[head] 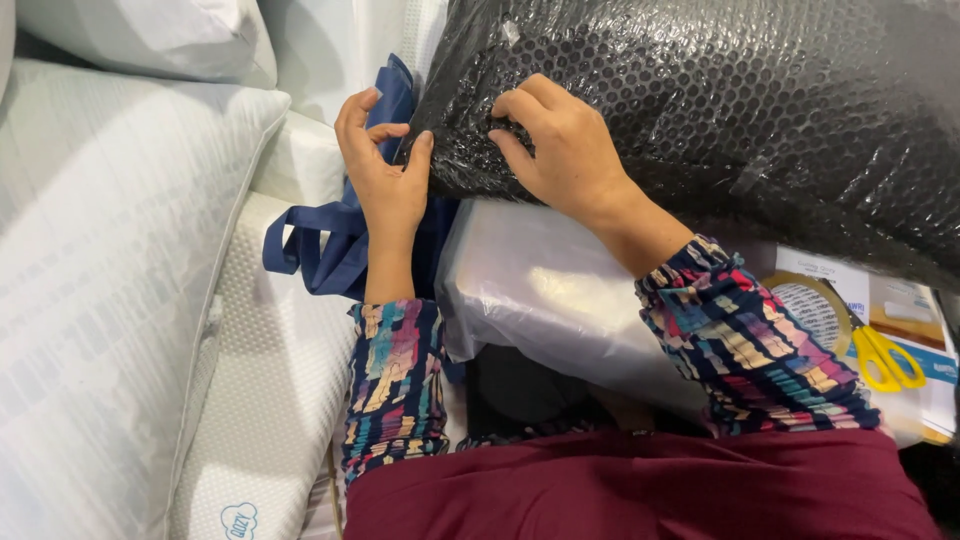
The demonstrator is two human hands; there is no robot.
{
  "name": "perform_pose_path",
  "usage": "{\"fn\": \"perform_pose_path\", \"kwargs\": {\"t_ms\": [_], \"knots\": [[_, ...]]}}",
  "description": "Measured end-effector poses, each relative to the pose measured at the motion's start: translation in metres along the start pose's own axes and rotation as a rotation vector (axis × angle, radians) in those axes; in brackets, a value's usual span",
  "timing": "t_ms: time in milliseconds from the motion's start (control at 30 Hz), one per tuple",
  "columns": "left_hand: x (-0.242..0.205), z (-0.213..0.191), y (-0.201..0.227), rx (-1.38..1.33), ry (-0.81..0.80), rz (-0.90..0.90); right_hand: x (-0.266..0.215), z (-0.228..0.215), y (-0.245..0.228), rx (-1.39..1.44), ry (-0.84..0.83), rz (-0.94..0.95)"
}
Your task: Applying small strips of tape to secure black bubble wrap around a large cushion or pillow.
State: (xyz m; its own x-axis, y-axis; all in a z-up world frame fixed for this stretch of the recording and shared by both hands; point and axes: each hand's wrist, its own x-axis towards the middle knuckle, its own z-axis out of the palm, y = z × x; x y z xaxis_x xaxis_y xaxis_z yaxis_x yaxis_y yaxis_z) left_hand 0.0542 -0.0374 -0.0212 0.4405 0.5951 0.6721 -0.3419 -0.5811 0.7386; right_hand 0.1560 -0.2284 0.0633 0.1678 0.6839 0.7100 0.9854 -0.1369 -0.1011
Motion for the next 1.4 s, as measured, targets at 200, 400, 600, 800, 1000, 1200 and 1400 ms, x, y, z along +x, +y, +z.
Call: {"fn": "perform_pose_path", "kwargs": {"t_ms": [200, 400, 600, 800, 1000, 1200, 1400], "knots": [[0.002, -0.006, 0.006, -0.095, -0.089, -0.003, 0.035, 0.014, -0.013, 0.351, -0.091, 0.173], [0.002, -0.008, 0.005, -0.150, -0.111, -0.056, 0.066, 0.056, -0.014, 0.541, -0.134, 0.238], [0.004, -0.008, 0.006, -0.160, -0.114, 0.018, 0.081, 0.065, -0.022, 0.682, -0.100, 0.356], [0.003, -0.011, 0.000, -0.125, -0.146, -0.007, 0.083, 0.064, -0.021, 0.694, -0.044, 0.346], [0.002, -0.012, -0.002, -0.093, -0.181, -0.014, 0.084, 0.065, -0.024, 0.646, -0.032, 0.341], [0.003, -0.010, -0.004, -0.245, -0.116, -0.060, 0.088, 0.066, -0.003, 0.515, 0.091, 0.342], [0.008, -0.010, -0.007, 0.029, -0.160, -0.188, 0.069, 0.020, -0.005, 0.545, 0.117, 0.284]]}}
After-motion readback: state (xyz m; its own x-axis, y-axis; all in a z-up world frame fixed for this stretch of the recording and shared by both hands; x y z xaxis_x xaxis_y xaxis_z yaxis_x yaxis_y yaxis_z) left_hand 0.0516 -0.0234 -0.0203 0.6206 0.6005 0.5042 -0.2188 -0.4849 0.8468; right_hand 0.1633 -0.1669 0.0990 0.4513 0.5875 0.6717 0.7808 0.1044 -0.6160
